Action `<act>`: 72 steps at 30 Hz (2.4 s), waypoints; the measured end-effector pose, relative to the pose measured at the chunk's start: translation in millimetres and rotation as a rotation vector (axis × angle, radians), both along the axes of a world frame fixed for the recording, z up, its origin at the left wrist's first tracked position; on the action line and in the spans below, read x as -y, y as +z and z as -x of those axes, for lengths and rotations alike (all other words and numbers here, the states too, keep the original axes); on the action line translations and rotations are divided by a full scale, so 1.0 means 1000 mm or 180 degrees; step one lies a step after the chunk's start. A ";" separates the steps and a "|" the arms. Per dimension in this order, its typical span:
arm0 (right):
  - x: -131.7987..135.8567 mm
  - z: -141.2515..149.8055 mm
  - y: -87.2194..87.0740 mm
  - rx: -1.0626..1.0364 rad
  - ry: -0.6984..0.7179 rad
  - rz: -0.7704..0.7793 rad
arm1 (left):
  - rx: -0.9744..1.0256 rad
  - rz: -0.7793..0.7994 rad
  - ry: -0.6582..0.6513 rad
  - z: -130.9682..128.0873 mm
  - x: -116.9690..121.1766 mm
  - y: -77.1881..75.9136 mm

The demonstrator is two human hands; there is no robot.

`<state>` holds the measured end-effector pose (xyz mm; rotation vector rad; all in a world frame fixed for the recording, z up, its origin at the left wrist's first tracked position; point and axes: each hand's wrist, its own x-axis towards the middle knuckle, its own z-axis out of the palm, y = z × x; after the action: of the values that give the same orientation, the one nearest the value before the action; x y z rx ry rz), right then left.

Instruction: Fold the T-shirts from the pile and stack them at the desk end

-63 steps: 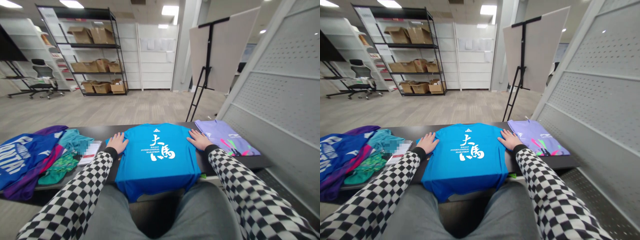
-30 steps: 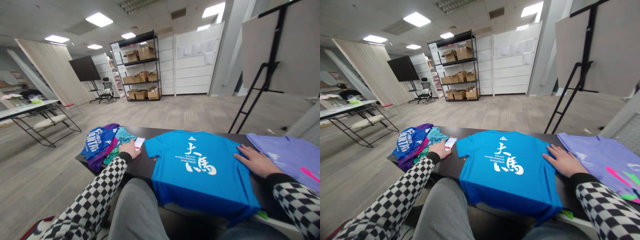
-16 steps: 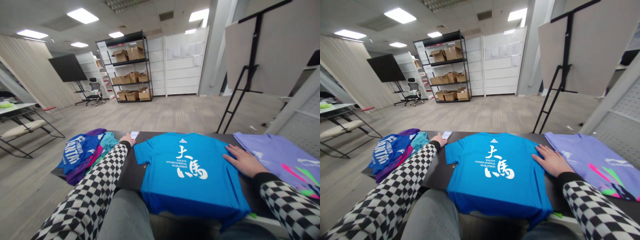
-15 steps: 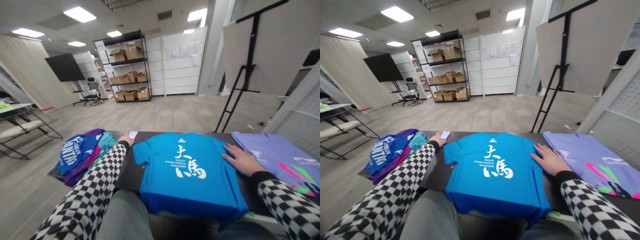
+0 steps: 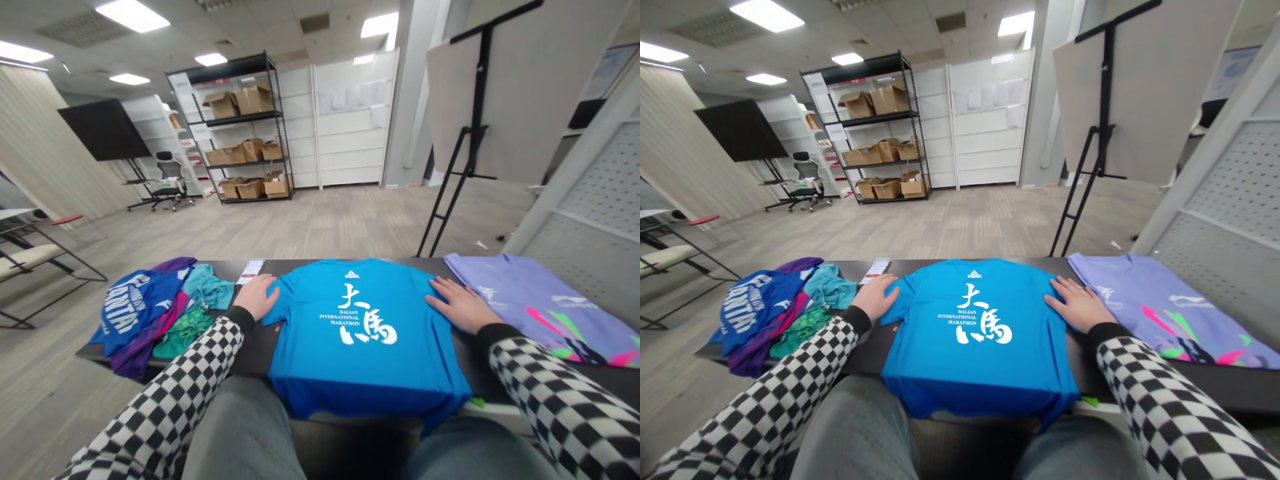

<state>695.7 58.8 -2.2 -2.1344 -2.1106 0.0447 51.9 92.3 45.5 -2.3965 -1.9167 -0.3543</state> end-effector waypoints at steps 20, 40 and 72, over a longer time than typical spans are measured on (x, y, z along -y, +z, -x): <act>0.015 0.052 0.035 0.0257 0.0171 0.0900 | -0.0210 0.1011 0.0045 0.043 0.029 -0.007; -0.020 0.120 0.028 -0.0071 0.0231 0.0443 | -0.0015 0.0966 -0.0538 -0.136 -0.055 -0.029; -0.077 0.191 0.036 -0.0462 0.0483 0.0335 | 0.0297 0.0628 -0.0487 -0.183 -0.080 -0.015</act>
<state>504.5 135.3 34.3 -1.9537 -2.2242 0.3236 234.7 172.3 30.5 -2.7081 -1.8920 -0.3022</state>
